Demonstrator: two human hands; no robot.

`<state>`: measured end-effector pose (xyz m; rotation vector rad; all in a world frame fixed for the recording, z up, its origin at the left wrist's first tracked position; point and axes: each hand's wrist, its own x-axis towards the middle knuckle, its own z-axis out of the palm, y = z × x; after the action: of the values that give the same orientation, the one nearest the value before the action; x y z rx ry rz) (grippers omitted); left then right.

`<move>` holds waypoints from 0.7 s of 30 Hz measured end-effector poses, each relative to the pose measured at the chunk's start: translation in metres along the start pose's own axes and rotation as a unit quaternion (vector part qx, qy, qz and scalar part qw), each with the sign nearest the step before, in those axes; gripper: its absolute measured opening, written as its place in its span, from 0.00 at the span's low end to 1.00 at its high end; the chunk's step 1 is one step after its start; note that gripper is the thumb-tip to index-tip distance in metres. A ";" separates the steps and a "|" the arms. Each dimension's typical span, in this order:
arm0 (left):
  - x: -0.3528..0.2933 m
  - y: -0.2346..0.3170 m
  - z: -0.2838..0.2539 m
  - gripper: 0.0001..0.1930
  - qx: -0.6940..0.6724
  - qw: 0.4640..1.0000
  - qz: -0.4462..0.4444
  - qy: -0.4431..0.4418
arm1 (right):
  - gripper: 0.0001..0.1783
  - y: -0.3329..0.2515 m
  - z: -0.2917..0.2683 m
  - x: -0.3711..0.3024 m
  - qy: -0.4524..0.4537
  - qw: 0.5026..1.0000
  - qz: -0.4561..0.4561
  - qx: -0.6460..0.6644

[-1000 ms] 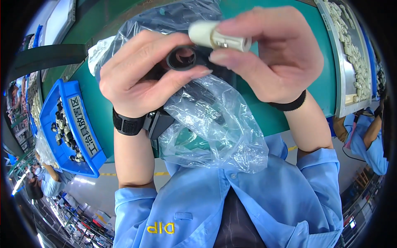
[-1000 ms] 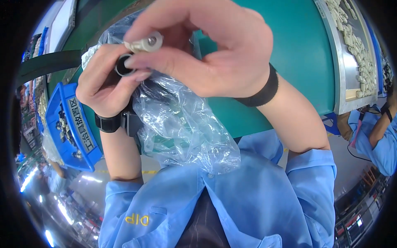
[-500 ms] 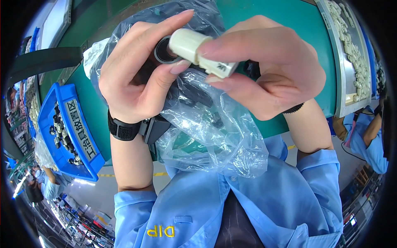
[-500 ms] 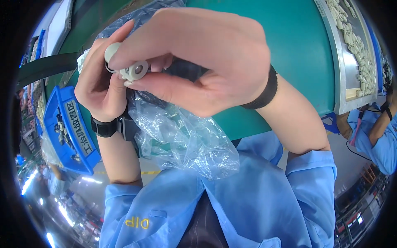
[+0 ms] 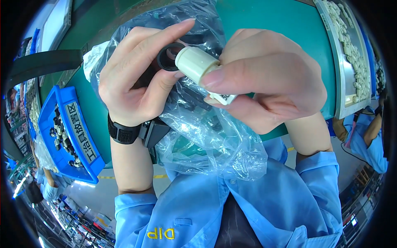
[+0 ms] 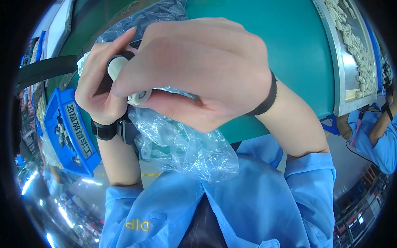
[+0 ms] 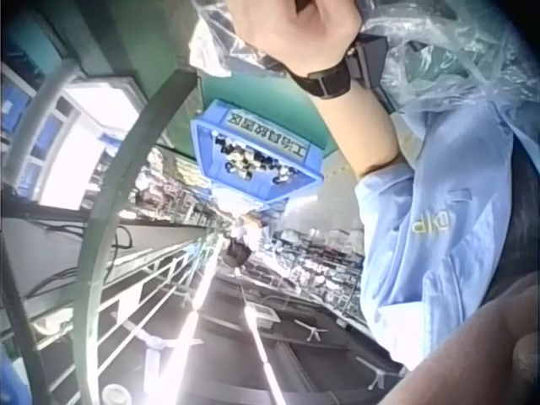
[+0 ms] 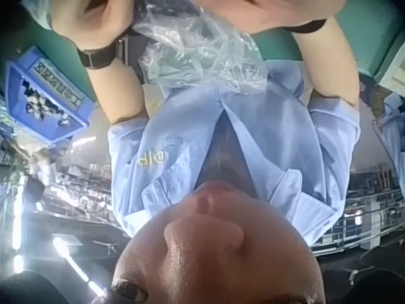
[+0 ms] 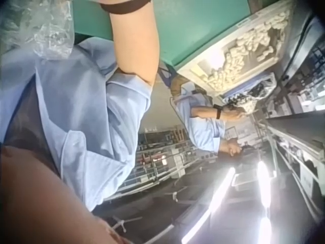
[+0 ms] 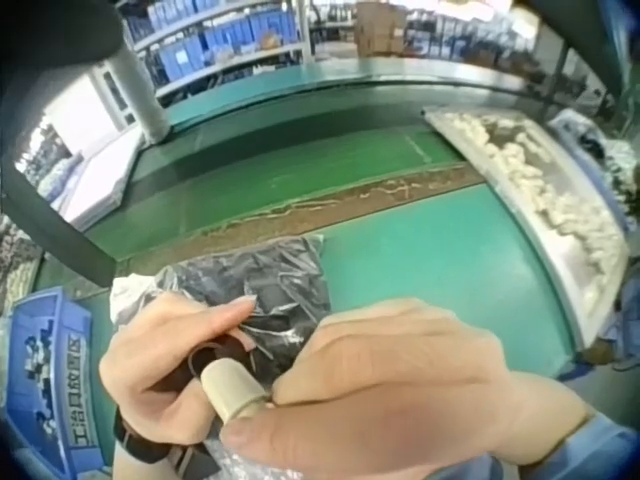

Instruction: The person picks up a white plastic component and a black rubber ring, fits the ring onto the component, and presses them together by hand. After rotating the assembly, they place it into a blue bin and reach for another set of parts.

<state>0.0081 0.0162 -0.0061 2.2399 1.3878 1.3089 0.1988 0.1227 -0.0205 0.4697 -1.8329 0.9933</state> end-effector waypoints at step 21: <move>-0.001 0.004 0.000 0.21 0.058 0.998 -0.022 -0.011 | 0.14 -0.010 0.009 0.004 0.011 0.985 0.066 -0.158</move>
<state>0.0101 0.0138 -0.0043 2.2749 1.5344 1.2144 0.1986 0.1099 -0.0142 0.1450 -1.9778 0.7704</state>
